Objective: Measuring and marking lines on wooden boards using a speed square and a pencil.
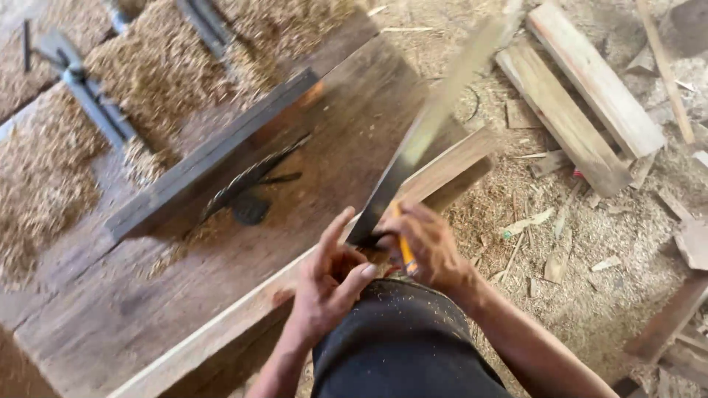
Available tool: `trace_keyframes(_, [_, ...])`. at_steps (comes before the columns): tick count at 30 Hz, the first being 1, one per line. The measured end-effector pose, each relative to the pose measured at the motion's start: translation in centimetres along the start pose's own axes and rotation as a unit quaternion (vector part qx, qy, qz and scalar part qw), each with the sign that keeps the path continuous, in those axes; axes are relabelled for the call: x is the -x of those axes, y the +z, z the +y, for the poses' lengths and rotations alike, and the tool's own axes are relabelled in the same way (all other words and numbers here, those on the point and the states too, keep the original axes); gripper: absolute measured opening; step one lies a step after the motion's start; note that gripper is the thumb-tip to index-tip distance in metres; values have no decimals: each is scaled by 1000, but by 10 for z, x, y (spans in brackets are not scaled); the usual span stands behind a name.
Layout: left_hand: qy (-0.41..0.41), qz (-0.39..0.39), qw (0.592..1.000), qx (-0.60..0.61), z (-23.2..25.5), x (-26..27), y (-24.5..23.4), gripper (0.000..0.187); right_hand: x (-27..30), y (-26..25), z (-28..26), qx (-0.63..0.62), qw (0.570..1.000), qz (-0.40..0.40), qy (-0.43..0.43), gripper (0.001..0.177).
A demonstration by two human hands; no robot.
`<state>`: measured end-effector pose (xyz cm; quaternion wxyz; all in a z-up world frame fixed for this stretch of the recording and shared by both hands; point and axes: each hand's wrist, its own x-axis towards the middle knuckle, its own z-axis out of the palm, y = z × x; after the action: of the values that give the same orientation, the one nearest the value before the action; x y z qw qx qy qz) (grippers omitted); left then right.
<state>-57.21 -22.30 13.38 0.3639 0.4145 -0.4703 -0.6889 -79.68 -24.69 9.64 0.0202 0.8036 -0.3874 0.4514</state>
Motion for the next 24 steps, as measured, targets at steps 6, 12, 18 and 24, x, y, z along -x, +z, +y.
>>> trace_keyframes(6, [87,95,944,-305,13,-66,53,21,-1,-75,24,-141,961,-135,196,32])
trace_keyframes(12, [274,26,845,-458,47,-123,62,30,-40,-174,57,12,987,-21,157,12])
trace_keyframes(18, [306,-36,825,-474,29,-155,75,33,-2,-146,122,80,905,-360,213,38])
trace_keyframes(24, [234,-18,857,-458,7,-174,62,40,45,-107,141,-92,830,-320,447,22])
